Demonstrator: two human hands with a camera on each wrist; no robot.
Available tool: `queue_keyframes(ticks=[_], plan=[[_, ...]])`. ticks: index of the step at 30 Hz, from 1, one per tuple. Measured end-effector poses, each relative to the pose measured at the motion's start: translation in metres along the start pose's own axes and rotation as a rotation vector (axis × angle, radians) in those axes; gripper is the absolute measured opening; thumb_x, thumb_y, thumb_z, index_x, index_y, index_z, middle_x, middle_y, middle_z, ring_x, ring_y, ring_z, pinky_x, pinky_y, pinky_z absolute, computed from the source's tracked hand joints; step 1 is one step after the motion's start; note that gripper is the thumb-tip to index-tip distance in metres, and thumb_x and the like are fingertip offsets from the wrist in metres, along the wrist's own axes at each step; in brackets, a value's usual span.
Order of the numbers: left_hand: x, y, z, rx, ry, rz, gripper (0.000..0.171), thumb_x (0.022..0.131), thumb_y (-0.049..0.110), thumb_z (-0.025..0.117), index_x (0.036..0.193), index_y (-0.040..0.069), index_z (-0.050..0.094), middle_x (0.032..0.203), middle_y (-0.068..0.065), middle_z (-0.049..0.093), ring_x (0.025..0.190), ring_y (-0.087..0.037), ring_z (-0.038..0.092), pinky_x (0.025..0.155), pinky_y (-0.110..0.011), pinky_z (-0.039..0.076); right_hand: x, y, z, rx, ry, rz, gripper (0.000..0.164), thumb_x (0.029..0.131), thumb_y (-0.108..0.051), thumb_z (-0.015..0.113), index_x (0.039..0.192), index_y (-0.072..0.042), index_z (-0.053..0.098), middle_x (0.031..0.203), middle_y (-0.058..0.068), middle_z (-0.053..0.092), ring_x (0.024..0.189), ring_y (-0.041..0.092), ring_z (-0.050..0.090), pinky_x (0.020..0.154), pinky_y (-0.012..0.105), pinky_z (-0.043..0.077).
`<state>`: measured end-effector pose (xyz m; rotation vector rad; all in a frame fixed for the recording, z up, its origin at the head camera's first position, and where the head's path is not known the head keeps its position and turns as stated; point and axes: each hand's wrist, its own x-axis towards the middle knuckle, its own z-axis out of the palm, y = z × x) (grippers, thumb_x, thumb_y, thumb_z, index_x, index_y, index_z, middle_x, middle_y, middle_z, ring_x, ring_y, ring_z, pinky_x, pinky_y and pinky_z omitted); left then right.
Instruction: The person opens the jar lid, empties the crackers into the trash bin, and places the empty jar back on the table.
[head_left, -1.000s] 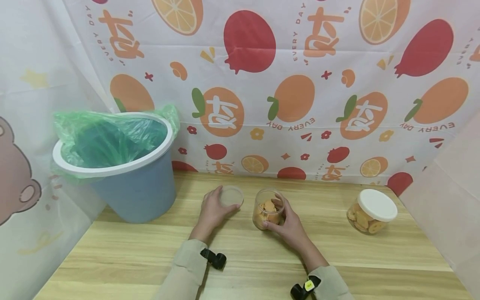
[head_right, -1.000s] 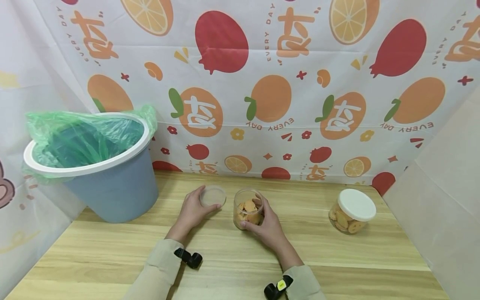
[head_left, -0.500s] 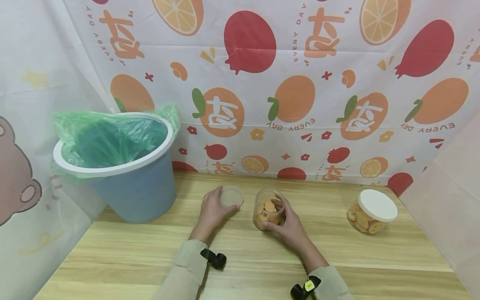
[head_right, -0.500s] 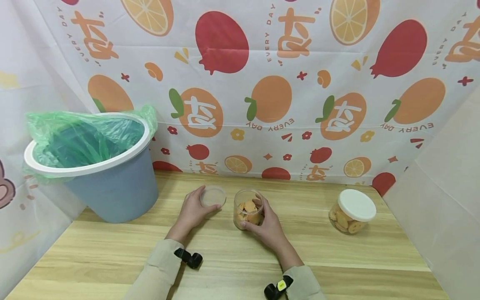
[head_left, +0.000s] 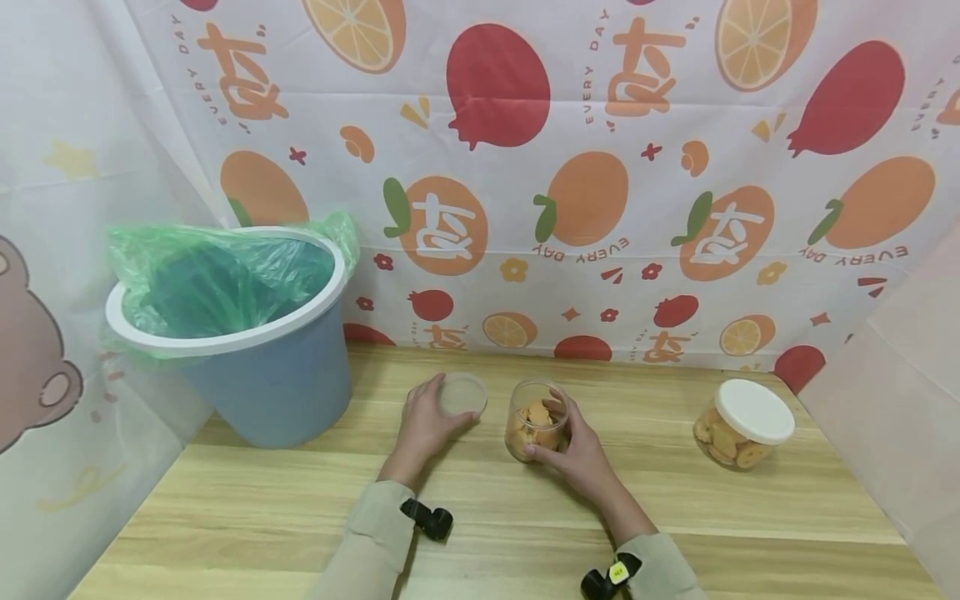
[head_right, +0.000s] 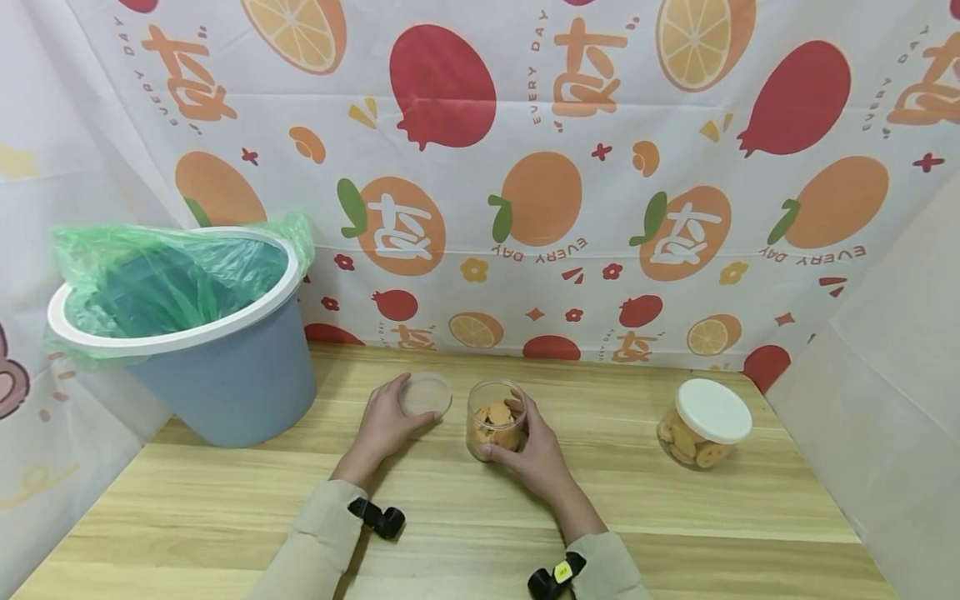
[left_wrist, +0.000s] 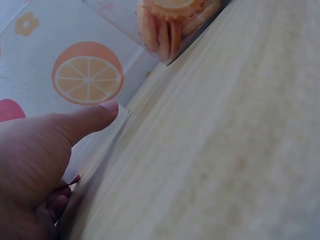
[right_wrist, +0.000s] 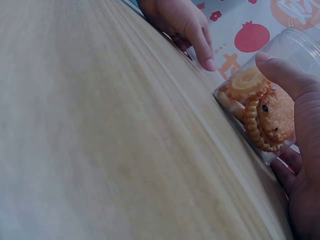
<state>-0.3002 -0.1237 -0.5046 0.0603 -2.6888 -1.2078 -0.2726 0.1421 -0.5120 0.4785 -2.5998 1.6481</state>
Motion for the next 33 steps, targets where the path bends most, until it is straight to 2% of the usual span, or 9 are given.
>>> queue_keyframes(ticks=[5, 11, 17, 25, 33], plan=[[-0.0002, -0.0022, 0.0005, 0.009, -0.003, 0.004, 0.098, 0.073, 0.04, 0.089, 0.149, -0.001, 0.044, 0.15, -0.027, 0.049, 0.142, -0.043, 0.04, 0.118, -0.058, 0.033, 0.0002, 0.0001, 0.0008, 0.003, -0.003, 0.002, 0.096, 0.08, -0.033, 0.086, 0.156, -0.036, 0.028, 0.154, 0.008, 0.049, 0.146, 0.033, 0.044, 0.121, 0.058, 0.031], [-0.0001, -0.0044, 0.0012, 0.009, -0.007, -0.003, 0.098, 0.073, 0.04, 0.089, 0.15, -0.001, 0.043, 0.151, -0.027, 0.048, 0.143, -0.043, 0.039, 0.118, -0.059, 0.033, 0.0005, -0.0004, 0.0014, 0.008, -0.005, 0.004, 0.096, 0.08, -0.032, 0.087, 0.156, -0.039, 0.028, 0.154, 0.008, 0.05, 0.146, 0.032, 0.044, 0.121, 0.057, 0.031], [0.0003, -0.0045, 0.0013, 0.019, -0.008, -0.005, 0.098, 0.074, 0.041, 0.089, 0.15, -0.001, 0.043, 0.151, -0.027, 0.048, 0.143, -0.044, 0.039, 0.118, -0.059, 0.032, 0.0006, -0.0011, 0.001, 0.012, -0.008, 0.001, 0.095, 0.081, -0.031, 0.086, 0.156, -0.036, 0.028, 0.154, 0.008, 0.05, 0.146, 0.032, 0.044, 0.121, 0.056, 0.032], [0.0013, -0.0021, -0.0003, 0.015, -0.008, 0.001, 0.098, 0.074, 0.04, 0.088, 0.15, -0.002, 0.042, 0.151, -0.027, 0.047, 0.143, -0.044, 0.038, 0.119, -0.058, 0.032, 0.0026, -0.0008, 0.0003, 0.013, -0.009, 0.002, 0.095, 0.081, -0.033, 0.086, 0.156, -0.04, 0.027, 0.154, 0.009, 0.049, 0.146, 0.034, 0.043, 0.12, 0.058, 0.032], [0.0025, -0.0013, 0.0004, 0.02, -0.013, 0.011, 0.098, 0.074, 0.04, 0.088, 0.15, -0.002, 0.043, 0.151, -0.027, 0.048, 0.143, -0.044, 0.039, 0.119, -0.057, 0.033, 0.0022, -0.0002, -0.0009, 0.019, -0.003, 0.002, 0.095, 0.08, -0.032, 0.086, 0.155, -0.038, 0.028, 0.154, 0.009, 0.05, 0.146, 0.034, 0.044, 0.12, 0.057, 0.033]])
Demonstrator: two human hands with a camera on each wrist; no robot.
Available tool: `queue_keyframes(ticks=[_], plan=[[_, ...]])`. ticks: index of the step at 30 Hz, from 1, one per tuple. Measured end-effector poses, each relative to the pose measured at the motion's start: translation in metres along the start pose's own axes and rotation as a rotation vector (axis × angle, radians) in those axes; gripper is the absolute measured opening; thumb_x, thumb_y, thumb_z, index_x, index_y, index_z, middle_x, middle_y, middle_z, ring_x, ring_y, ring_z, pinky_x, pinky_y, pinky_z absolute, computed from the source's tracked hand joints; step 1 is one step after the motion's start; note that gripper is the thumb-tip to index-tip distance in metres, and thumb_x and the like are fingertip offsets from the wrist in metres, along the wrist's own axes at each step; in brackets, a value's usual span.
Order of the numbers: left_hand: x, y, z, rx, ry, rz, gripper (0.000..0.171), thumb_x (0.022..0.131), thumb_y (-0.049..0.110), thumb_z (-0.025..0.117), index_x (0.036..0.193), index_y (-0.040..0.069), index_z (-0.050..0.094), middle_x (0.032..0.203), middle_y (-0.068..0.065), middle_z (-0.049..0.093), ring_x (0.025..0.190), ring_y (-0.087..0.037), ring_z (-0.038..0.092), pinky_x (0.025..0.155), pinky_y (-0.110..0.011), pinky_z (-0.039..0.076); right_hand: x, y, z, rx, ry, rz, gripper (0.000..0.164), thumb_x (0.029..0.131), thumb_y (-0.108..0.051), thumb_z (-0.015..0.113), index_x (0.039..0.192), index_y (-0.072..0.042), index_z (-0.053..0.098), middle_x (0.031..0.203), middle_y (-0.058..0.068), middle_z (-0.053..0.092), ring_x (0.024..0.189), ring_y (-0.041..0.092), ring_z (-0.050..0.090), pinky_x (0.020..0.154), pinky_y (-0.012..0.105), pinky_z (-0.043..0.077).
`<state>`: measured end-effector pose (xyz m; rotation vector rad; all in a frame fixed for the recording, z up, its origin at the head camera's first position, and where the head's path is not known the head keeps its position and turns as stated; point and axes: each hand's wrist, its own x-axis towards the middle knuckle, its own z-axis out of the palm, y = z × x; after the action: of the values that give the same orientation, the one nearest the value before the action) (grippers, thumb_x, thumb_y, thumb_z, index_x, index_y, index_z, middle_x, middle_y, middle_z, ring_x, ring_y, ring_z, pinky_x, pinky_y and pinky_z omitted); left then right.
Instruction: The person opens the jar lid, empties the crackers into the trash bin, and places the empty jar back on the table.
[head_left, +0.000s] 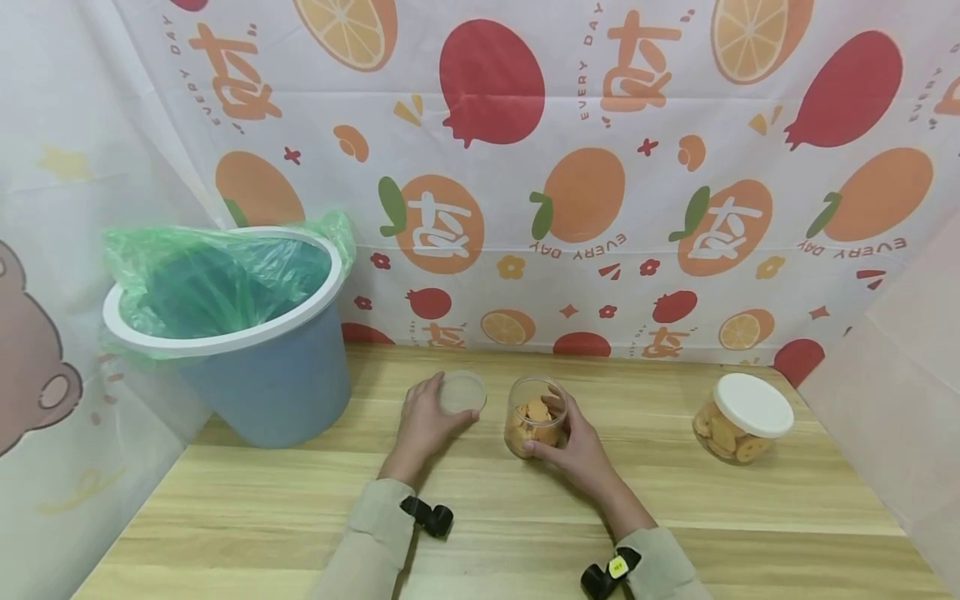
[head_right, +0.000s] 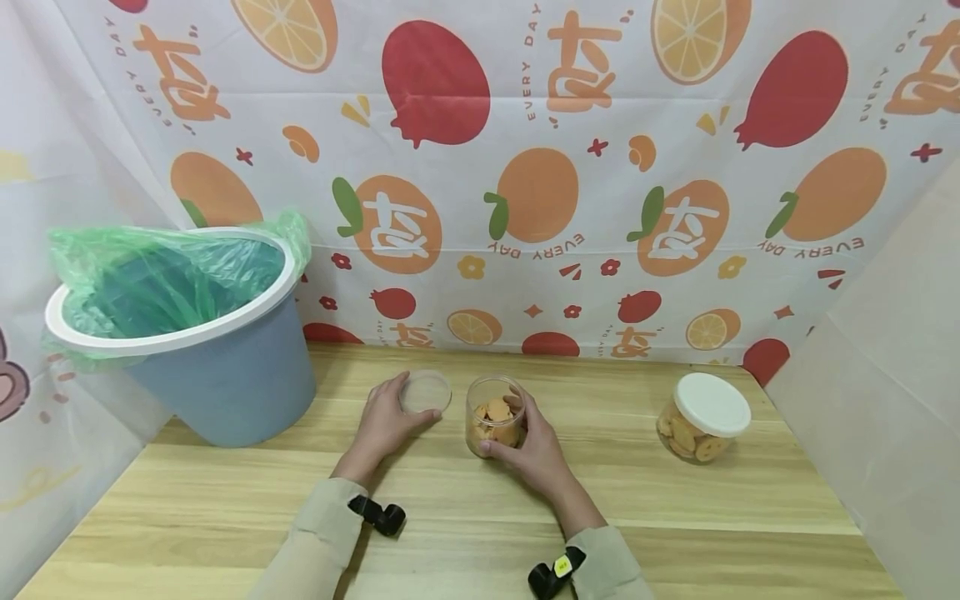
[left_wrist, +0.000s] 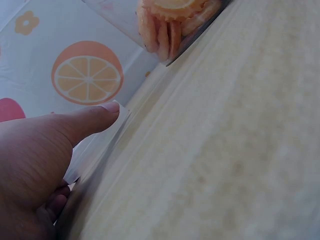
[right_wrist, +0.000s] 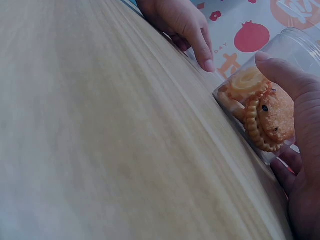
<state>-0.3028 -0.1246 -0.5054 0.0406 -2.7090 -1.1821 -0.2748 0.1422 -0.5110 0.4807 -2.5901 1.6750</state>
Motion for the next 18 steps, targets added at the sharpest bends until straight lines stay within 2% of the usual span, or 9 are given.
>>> queue_keyframes(ticks=[13, 18], plan=[[0.0008, 0.0007, 0.0023, 0.013, 0.003, -0.001, 0.099, 0.074, 0.041, 0.088, 0.151, -0.002, 0.042, 0.151, -0.027, 0.048, 0.143, -0.043, 0.039, 0.119, -0.057, 0.033, -0.0008, 0.0019, -0.0009, -0.001, 0.01, -0.017, 0.095, 0.081, -0.032, 0.086, 0.156, -0.034, 0.029, 0.153, 0.009, 0.05, 0.145, 0.034, 0.045, 0.119, 0.057, 0.034], [0.0, 0.0014, 0.0018, 0.019, 0.0, -0.001, 0.1, 0.074, 0.041, 0.088, 0.151, -0.003, 0.04, 0.151, -0.028, 0.047, 0.143, -0.043, 0.039, 0.119, -0.058, 0.032, -0.0004, 0.0019, -0.0004, -0.011, 0.012, -0.011, 0.094, 0.08, -0.032, 0.086, 0.155, -0.036, 0.029, 0.153, 0.009, 0.051, 0.144, 0.033, 0.046, 0.119, 0.057, 0.034]])
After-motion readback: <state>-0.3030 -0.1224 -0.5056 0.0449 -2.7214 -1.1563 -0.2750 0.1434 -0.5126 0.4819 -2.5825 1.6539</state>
